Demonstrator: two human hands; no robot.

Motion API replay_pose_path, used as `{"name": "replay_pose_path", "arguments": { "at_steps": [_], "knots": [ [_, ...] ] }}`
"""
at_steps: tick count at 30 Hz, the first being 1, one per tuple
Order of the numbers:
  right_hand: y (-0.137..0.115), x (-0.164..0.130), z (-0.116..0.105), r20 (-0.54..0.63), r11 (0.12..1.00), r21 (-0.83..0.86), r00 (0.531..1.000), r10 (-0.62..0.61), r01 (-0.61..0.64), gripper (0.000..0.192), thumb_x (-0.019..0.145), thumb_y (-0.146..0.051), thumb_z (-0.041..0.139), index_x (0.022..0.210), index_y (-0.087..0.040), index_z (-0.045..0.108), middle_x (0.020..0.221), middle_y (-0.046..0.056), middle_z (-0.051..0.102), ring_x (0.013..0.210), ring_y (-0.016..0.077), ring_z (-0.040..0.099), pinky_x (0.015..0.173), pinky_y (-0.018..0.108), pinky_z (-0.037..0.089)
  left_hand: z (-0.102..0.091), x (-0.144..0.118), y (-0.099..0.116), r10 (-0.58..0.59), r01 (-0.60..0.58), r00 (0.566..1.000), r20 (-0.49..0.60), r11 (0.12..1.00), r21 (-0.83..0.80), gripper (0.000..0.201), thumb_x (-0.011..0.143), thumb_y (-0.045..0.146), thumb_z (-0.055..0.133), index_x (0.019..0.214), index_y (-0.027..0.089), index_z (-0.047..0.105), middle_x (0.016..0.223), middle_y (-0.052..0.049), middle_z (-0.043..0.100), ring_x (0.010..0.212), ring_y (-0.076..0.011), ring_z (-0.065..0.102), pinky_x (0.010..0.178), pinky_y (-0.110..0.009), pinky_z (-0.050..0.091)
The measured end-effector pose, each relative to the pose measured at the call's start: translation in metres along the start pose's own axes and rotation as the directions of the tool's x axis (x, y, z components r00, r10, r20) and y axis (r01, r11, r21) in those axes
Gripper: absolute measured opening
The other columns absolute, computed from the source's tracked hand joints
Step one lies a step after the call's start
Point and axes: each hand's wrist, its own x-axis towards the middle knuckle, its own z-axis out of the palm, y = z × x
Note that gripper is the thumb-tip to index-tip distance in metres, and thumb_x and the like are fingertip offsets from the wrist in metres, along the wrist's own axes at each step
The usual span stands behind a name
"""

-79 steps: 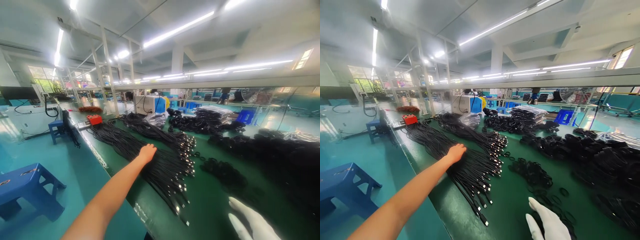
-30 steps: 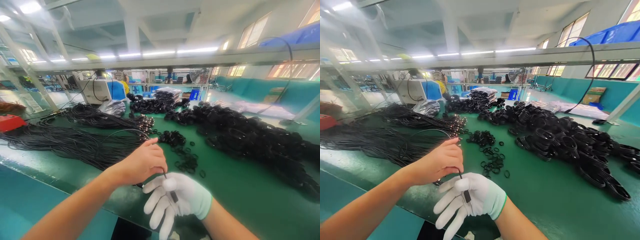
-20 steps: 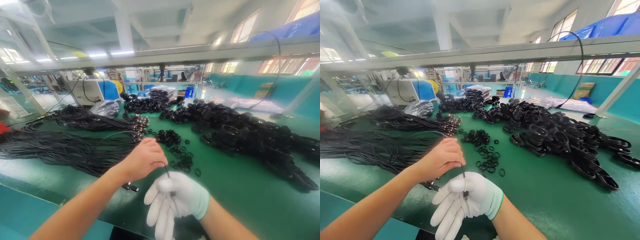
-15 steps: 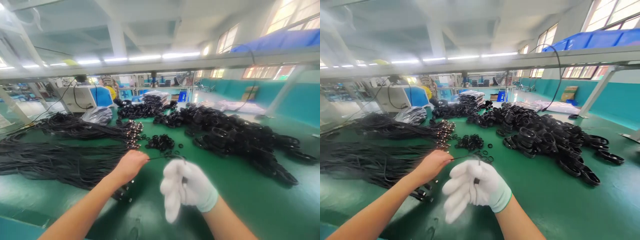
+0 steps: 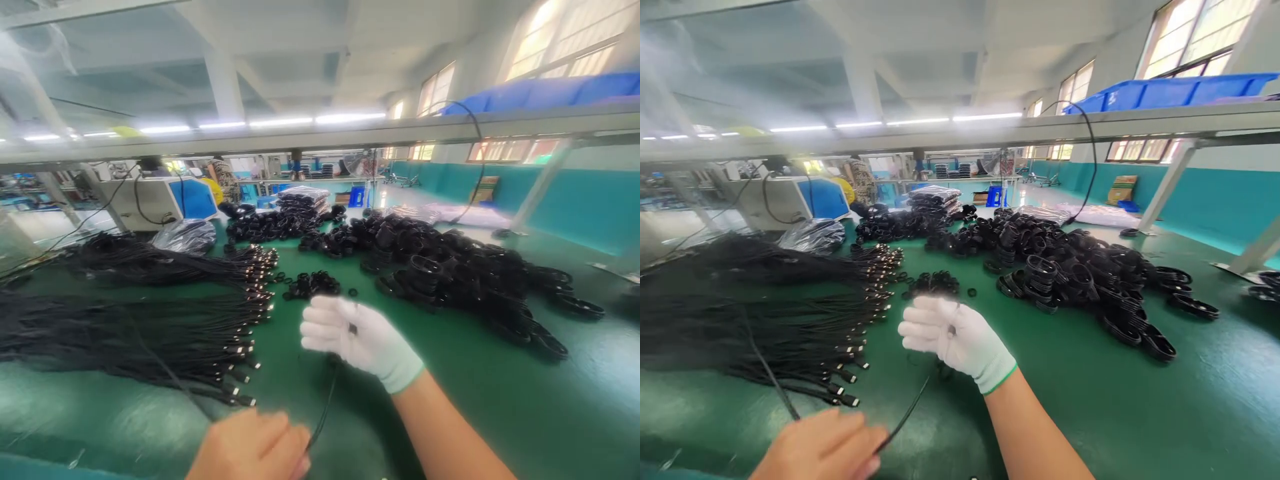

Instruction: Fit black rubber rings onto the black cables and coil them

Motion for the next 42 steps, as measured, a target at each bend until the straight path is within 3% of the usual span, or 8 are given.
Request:
{"name": "replay_pose_path", "arguments": {
  "at_steps": [8, 17, 23, 28, 32, 37, 40, 42],
  "knots": [
    [0.040, -0.004, 0.019, 0.296, 0.946, -0.111, 0.898, 0.325, -0.306, 0.054, 0.079, -0.042, 0.064, 0.119, -0.006, 0.053, 0.108, 0.023, 0.063, 0.100, 0.0331, 0.062, 0.094, 0.059, 0.035, -0.051, 0.069, -0.050, -0.320, 0.364, 0.928, 0.193, 0.890, -0.276, 0.016, 0.087, 0.025, 0.052, 0.077, 0.023, 0.065, 0.078, 0.004, 0.064, 0.071, -0.0099, 0.057, 0.062, -0.019, 0.039],
    [0.042, -0.003, 0.021, 0.215, 0.974, 0.050, 0.955, 0.206, -0.222, 0.042, 0.075, -0.039, 0.069, 0.105, -0.012, 0.056, 0.083, 0.005, 0.063, 0.078, 0.0208, 0.065, 0.087, 0.056, 0.042, 0.018, 0.063, -0.076, -0.322, 0.474, 0.872, 0.368, 0.743, -0.473, 0.028, 0.090, 0.027, 0.041, 0.074, 0.016, 0.062, 0.071, 0.003, 0.062, 0.067, -0.0115, 0.055, 0.059, -0.020, 0.040],
    [0.015, 0.003, 0.020, 0.104, 0.978, 0.204, 0.993, -0.055, 0.033, 0.018, 0.082, -0.030, 0.062, 0.078, -0.016, 0.051, 0.067, -0.004, 0.043, 0.060, 0.0089, 0.045, 0.079, 0.039, 0.046, 0.052, 0.008, -0.060, -0.383, 0.443, 0.851, 0.358, 0.891, -0.099, 0.029, 0.091, 0.021, 0.037, 0.071, 0.017, 0.058, 0.070, 0.000, 0.062, 0.064, -0.0147, 0.056, 0.060, -0.024, 0.037],
    [0.029, 0.006, 0.013, 0.057, 0.996, 0.080, 0.998, -0.040, 0.035, 0.014, 0.085, -0.027, 0.059, 0.088, -0.014, 0.056, 0.072, 0.000, 0.053, 0.066, 0.0115, 0.053, 0.079, 0.036, 0.045, 0.013, 0.004, -0.013, -0.109, 0.129, 0.965, 0.237, 0.989, -0.068, 0.019, 0.085, 0.017, 0.044, 0.071, 0.020, 0.057, 0.066, 0.000, 0.061, 0.054, -0.0148, 0.050, 0.053, -0.026, 0.032],
    [0.057, 0.002, 0.017, 0.224, 0.978, -0.042, 0.952, 0.211, -0.206, 0.040, 0.076, -0.034, 0.068, 0.105, -0.008, 0.056, 0.089, 0.013, 0.064, 0.082, 0.0222, 0.063, 0.083, 0.045, 0.044, -0.031, 0.037, -0.034, -0.148, 0.165, 0.980, 0.132, 0.977, -0.132, 0.017, 0.085, 0.031, 0.056, 0.074, 0.021, 0.062, 0.069, 0.002, 0.061, 0.062, -0.0139, 0.052, 0.058, -0.025, 0.034],
    [0.072, -0.001, 0.033, 0.320, 0.909, -0.020, 0.858, 0.401, -0.417, 0.053, 0.063, -0.044, 0.077, 0.098, -0.012, 0.054, 0.088, 0.011, 0.065, 0.081, 0.0258, 0.064, 0.082, 0.054, 0.042, -0.025, 0.054, -0.067, -0.221, 0.384, 0.917, 0.332, 0.713, -0.587, 0.009, 0.075, 0.026, 0.067, 0.076, 0.017, 0.066, 0.076, 0.003, 0.065, 0.069, -0.0100, 0.057, 0.062, -0.018, 0.042],
    [0.065, -0.001, 0.036, 0.266, 0.932, 0.007, 0.899, 0.347, -0.361, 0.051, 0.062, -0.045, 0.077, 0.095, -0.015, 0.052, 0.087, 0.006, 0.063, 0.079, 0.0234, 0.062, 0.083, 0.053, 0.041, 0.004, 0.041, -0.071, -0.271, 0.481, 0.876, 0.400, 0.551, -0.681, 0.015, 0.084, 0.018, 0.050, 0.078, 0.015, 0.064, 0.075, 0.001, 0.065, 0.069, -0.0111, 0.059, 0.059, -0.018, 0.044],
    [0.055, -0.001, 0.034, 0.225, 0.966, 0.035, 0.944, 0.243, -0.257, 0.046, 0.064, -0.043, 0.076, 0.093, -0.016, 0.052, 0.079, 0.002, 0.059, 0.073, 0.0187, 0.059, 0.082, 0.049, 0.042, 0.023, 0.026, -0.074, -0.332, 0.484, 0.875, 0.353, 0.629, -0.608, 0.027, 0.088, 0.014, 0.037, 0.074, 0.015, 0.060, 0.071, 0.002, 0.063, 0.066, -0.0114, 0.058, 0.056, -0.018, 0.043]
  ]
}}
